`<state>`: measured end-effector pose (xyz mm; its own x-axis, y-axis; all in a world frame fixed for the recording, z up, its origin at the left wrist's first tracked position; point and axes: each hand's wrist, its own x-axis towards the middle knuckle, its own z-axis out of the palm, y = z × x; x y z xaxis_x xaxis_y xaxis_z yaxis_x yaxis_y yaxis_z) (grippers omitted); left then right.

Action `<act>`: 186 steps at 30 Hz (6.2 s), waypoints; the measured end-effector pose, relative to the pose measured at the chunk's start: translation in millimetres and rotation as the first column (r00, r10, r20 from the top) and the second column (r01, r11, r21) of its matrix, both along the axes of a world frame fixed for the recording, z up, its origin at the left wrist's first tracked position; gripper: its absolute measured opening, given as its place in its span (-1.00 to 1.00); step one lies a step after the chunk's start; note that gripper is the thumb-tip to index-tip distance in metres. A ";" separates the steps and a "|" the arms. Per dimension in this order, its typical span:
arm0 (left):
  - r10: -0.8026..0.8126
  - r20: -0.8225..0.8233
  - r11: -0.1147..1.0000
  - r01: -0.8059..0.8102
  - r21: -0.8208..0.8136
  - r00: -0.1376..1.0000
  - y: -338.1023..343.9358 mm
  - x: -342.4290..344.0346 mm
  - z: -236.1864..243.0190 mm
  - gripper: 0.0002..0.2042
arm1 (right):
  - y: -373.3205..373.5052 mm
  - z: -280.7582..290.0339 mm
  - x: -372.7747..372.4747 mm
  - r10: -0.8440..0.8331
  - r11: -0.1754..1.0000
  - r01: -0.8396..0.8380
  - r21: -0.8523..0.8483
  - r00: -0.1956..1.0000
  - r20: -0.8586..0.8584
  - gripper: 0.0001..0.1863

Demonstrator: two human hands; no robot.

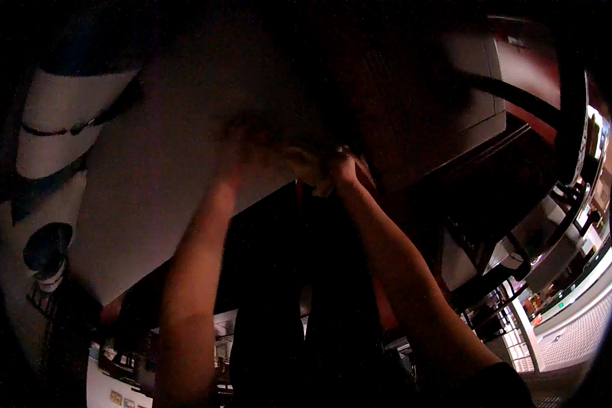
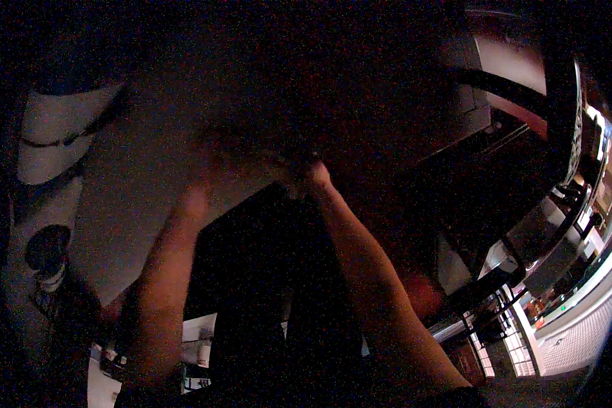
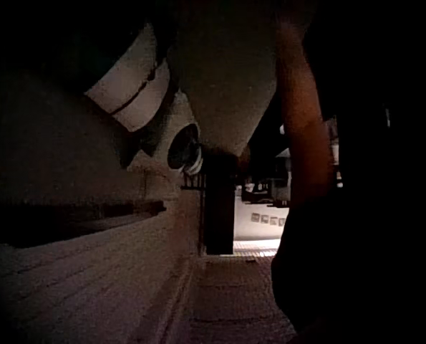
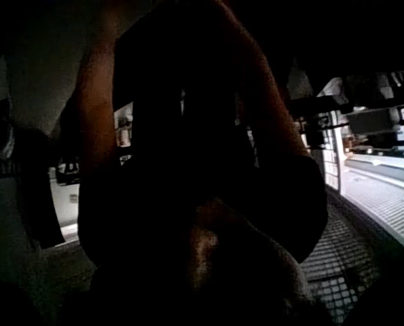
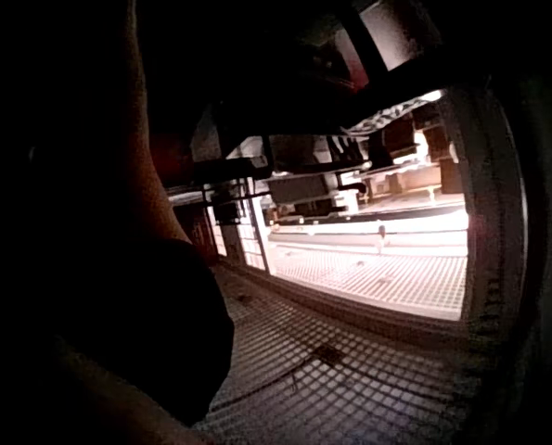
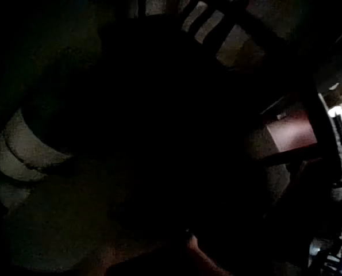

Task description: The person wipes the surfaces of various furniture pieces with a cloth. They clean the armrests and edges of a sofa, then move to wipe the seat and backrest of a wooden chair, and finally clean the top and sides of a wooden table.

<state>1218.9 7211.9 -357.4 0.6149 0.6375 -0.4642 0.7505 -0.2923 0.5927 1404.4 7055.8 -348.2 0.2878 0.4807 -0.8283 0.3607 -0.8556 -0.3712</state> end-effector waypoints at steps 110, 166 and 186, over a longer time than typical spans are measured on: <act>0.628 0.191 0.697 -0.655 0.291 0.754 262.1 484.6 382.8 -0.34 | 134.7 402.7 271.8 0.269 0.590 -0.687 0.424 0.662 0.699 -0.26; -0.755 0.649 0.285 0.940 0.188 0.098 -492.1 659.7 366.3 -0.79 | -571.1 367.3 451.1 -0.977 -0.201 0.594 0.779 -0.174 -0.119 -0.63; -0.991 -0.018 -0.116 0.798 0.592 -0.131 -594.2 730.4 322.8 -0.36 | -568.9 330.2 410.5 -0.988 0.120 0.883 0.453 0.150 -0.031 -0.36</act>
